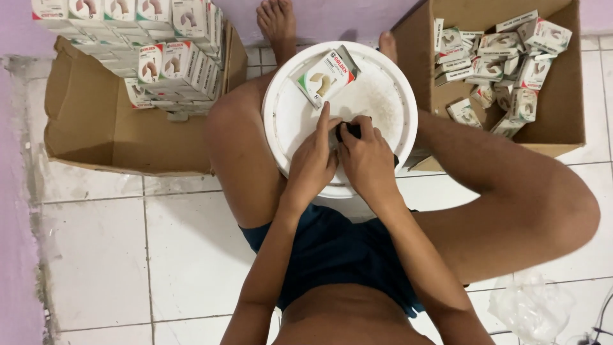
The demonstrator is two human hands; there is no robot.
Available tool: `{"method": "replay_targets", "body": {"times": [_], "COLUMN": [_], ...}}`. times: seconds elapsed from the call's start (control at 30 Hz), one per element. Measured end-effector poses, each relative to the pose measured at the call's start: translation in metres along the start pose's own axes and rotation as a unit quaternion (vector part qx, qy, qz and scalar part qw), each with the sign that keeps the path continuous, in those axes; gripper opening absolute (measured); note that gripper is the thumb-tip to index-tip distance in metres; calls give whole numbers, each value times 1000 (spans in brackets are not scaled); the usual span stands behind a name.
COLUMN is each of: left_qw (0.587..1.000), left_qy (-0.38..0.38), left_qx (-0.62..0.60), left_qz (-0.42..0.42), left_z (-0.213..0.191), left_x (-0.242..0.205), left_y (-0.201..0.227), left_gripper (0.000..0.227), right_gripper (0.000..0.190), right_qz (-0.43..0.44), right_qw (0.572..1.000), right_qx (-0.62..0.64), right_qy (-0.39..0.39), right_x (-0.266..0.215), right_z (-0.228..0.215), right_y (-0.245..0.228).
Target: Cleaning small hardware boxes with a cloth and emptying their contents into a white bucket while sitting on the floor.
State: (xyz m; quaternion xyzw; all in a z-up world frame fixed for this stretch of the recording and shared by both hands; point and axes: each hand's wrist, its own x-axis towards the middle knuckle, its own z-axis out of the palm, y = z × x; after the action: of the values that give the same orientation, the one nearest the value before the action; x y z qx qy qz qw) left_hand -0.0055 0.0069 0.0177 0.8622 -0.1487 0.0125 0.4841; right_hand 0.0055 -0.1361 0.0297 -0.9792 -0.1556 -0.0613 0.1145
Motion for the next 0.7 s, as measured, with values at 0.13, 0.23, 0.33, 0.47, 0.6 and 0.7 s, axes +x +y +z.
{"method": "replay_targets", "body": {"times": [0.13, 0.23, 0.33, 0.47, 0.6, 0.7], "left_qw": [1000, 1000, 1000, 999, 999, 999], "left_qy": [13, 14, 16, 19, 14, 7], "left_qx": [2, 8, 13, 25, 32, 34], "left_qz": [-1, 2, 0, -4, -14, -11], "left_z": [-3, 0, 1, 3, 2, -2], "left_x": [0, -4, -1, -3, 3, 1], "left_y": [7, 5, 2, 8, 7, 7], "left_gripper": [98, 97, 98, 93, 94, 95], "right_gripper": [34, 35, 31, 33, 40, 40], "right_qz": [-13, -14, -9, -15, -43, -52], "right_qw": [998, 999, 999, 1000, 997, 998], "right_qx": [-53, -29, 3, 19, -52, -2], "right_qy": [14, -17, -45, -16, 35, -19], "right_x": [-21, -30, -22, -12, -18, -31], "right_z": [1, -1, -6, 1, 25, 0], "right_y": [-6, 4, 12, 11, 12, 12]}}
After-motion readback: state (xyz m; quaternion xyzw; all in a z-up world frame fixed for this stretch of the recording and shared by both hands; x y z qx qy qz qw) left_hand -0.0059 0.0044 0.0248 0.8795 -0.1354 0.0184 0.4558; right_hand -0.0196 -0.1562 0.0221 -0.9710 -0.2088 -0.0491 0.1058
